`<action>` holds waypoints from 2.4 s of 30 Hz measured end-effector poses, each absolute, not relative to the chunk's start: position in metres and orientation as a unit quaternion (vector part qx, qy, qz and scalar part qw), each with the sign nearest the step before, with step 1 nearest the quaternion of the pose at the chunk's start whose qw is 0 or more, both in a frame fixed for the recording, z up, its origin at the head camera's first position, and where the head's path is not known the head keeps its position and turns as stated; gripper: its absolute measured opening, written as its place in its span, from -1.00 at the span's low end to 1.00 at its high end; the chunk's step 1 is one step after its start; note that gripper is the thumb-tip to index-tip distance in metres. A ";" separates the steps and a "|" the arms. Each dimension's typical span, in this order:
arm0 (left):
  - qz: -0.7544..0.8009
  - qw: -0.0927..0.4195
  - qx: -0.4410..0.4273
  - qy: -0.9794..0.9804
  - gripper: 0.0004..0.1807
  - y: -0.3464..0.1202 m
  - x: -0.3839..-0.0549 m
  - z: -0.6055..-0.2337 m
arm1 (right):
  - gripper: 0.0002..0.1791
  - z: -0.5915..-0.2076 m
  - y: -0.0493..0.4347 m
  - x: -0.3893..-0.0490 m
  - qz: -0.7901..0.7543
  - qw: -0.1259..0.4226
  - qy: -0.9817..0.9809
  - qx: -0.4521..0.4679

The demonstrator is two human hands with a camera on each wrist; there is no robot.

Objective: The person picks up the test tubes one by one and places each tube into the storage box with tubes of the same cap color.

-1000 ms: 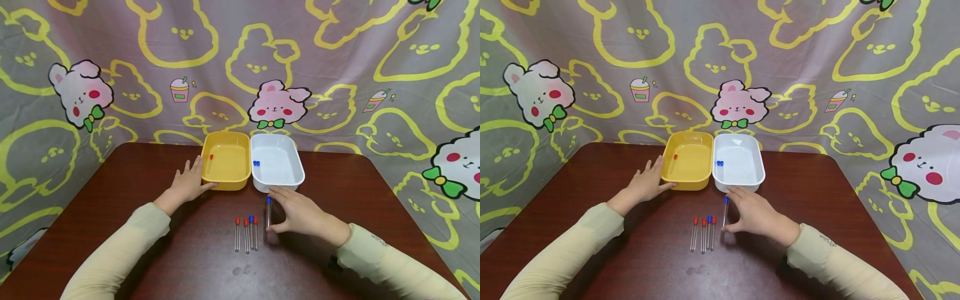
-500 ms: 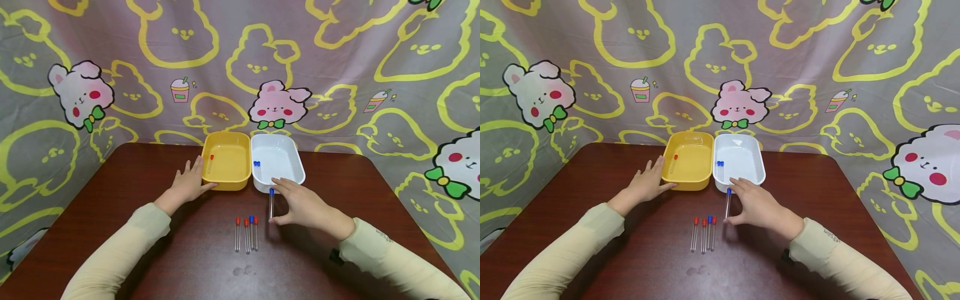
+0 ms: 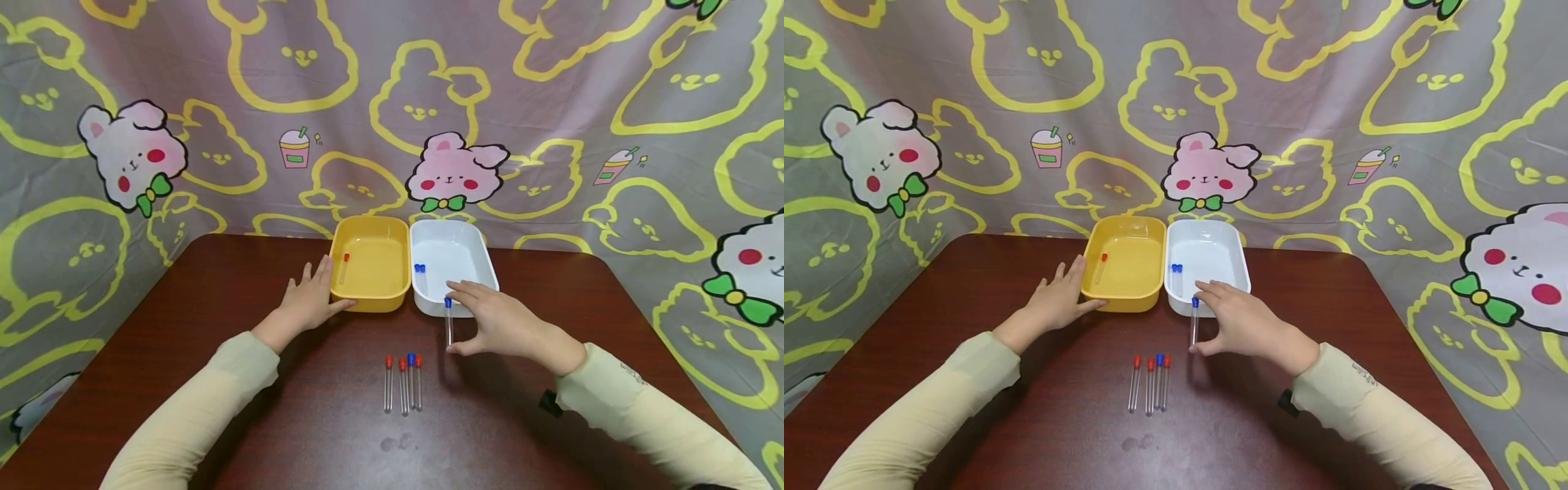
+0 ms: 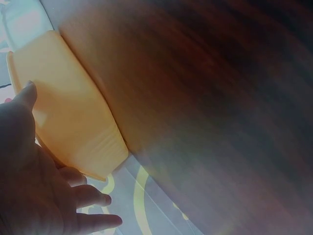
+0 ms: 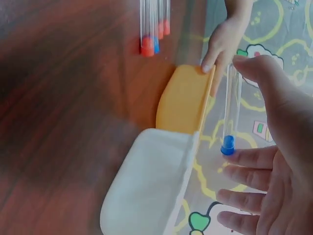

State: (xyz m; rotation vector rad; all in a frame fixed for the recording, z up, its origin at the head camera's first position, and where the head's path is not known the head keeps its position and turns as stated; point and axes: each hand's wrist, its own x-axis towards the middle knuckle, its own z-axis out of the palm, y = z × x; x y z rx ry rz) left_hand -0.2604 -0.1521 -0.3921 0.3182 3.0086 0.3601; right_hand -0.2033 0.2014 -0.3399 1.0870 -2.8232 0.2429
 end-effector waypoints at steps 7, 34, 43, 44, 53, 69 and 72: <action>0.116 0.052 0.102 0.987 0.23 -0.152 -0.260 -0.391 | 0.03 -0.333 0.207 -0.212 0.094 0.034 -0.931 0.351; 0.111 0.049 0.104 0.987 0.21 -0.152 -0.259 -0.390 | -0.01 -0.336 0.206 -0.242 0.110 0.009 -0.929 0.354; 0.107 0.052 0.103 0.988 0.21 -0.151 -0.259 -0.390 | -0.03 -0.336 0.207 -0.260 0.111 0.022 -0.931 0.348; 0.106 0.052 0.103 0.988 0.21 -0.151 -0.259 -0.390 | -0.04 -0.336 0.208 -0.262 0.110 0.024 -0.931 0.347; 0.109 0.048 0.105 0.987 0.21 -0.152 -0.260 -0.390 | -0.01 -0.338 0.208 -0.276 0.093 0.017 -0.937 0.337; 0.113 0.051 0.100 0.987 0.23 -0.151 -0.259 -0.391 | 0.00 -0.347 0.211 -0.305 0.091 0.000 -0.937 0.337; 0.113 0.049 0.101 0.987 0.23 -0.152 -0.259 -0.391 | -0.01 -0.350 0.210 -0.310 0.093 -0.006 -0.937 0.338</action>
